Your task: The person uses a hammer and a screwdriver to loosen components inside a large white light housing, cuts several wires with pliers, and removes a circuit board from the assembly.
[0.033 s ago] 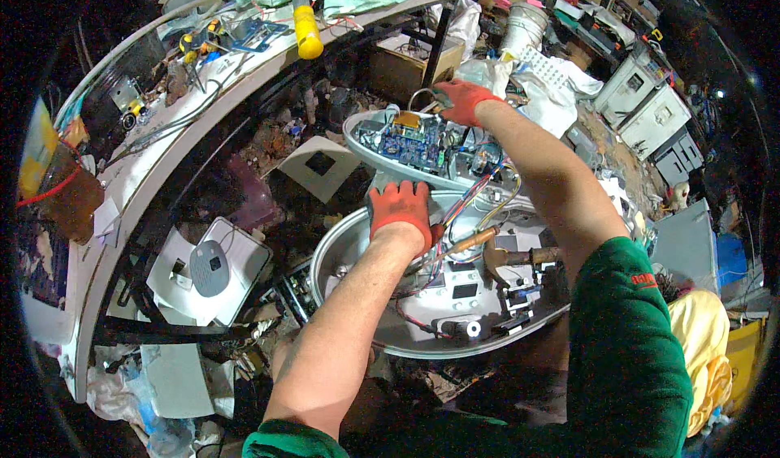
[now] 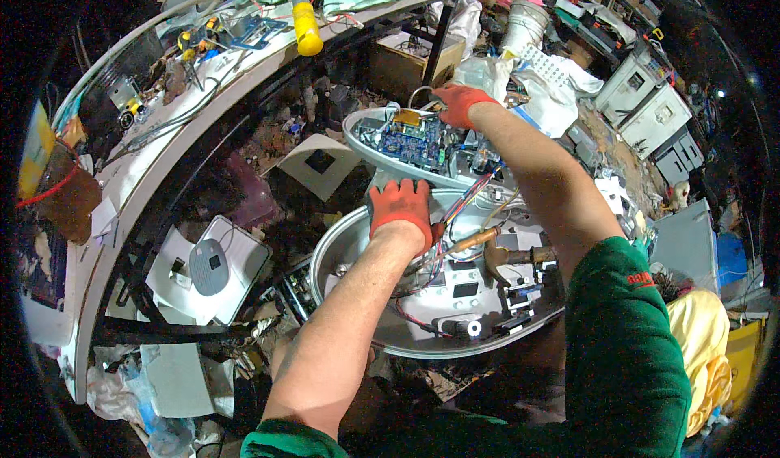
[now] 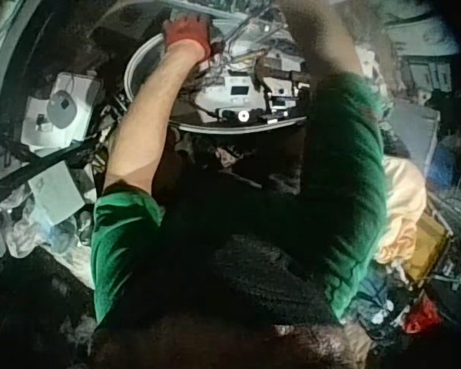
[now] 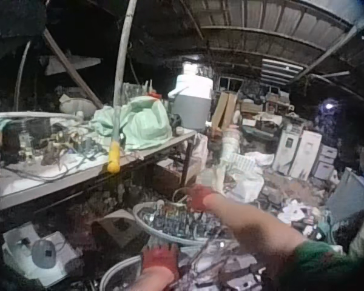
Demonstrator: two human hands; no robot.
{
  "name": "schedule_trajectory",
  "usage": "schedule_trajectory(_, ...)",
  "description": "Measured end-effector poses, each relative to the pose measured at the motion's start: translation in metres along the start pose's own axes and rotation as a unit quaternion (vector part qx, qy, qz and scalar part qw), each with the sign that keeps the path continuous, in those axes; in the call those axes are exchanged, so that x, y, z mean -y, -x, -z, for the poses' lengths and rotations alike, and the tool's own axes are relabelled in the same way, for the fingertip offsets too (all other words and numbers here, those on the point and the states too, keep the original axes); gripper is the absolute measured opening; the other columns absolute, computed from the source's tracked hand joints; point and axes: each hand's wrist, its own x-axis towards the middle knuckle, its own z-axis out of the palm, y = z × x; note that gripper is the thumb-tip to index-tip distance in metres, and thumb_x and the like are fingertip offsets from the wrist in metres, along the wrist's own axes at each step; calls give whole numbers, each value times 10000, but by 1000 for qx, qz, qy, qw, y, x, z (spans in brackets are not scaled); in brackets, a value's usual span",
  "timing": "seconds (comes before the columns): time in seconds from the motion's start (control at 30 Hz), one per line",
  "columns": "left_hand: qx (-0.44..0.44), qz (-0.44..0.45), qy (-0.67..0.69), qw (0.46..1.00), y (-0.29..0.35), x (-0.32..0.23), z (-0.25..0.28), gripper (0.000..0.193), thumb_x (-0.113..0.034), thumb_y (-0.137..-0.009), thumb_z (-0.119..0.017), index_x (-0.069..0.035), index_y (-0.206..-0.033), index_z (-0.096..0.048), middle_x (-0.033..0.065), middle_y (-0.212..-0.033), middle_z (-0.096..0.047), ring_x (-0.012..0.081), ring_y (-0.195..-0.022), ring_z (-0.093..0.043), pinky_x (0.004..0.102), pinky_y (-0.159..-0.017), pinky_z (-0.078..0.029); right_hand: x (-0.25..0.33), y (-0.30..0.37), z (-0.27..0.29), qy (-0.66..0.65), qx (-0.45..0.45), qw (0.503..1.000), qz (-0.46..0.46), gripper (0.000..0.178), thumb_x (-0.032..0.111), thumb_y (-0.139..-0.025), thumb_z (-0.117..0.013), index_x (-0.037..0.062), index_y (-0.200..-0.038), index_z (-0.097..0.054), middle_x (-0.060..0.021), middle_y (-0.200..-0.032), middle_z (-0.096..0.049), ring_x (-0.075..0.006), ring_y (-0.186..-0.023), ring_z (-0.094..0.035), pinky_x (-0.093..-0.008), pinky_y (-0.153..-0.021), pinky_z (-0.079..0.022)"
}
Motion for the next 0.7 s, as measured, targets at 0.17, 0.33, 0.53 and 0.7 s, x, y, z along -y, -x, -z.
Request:
schedule_trajectory(0.17, 27, 16, 0, 1000, 2, 3, 4, 700, -511, -791, -708, -151, -1349, -486, 105, -1303, -545, 283, -1259, -485, 521, -1033, -352, 18, -23, 9, 56, 159, 986, -2, 455, 183, -680, -685, 51, -1116, -691, -165, -1220, -659, -328, -1138, -634, -416, -919, -541)
schedule_trajectory(0.33, 37, -1, 10, 999, -3, -6, 8, 729, -537, -786, -711, -151, -1360, -478, 113, -1321, -538, 292, -1275, -477, 547, -1043, -351, -8, -43, -11, 134, 208, 968, 36, 453, 154, -678, -669, 30, -1113, -690, -172, -1182, -678, -316, -1084, -666, -423, -881, -556)
schedule_trajectory(0.53, 42, 15, 17, 999, 2, 5, 8, 711, -519, -782, -721, -123, -1327, -494, 121, -1319, -540, 300, -1261, -480, 545, -1055, -327, 5, -46, -5, 23, 203, 979, -21, 463, 190, -740, -600, -4, -1155, -668, -232, -1203, -652, -360, -1099, -648, -439, -905, -537)
schedule_trajectory(0.7, 33, -6, 9, 999, -3, -5, 5, 729, -550, -784, -716, -125, -1332, -489, 132, -1320, -538, 310, -1256, -489, 538, -1029, -361, -62, -57, 13, 68, 22, 996, -52, 355, 273, -832, -586, 34, -1064, -708, -189, -1113, -695, -342, -1009, -685, -438, -867, -554)
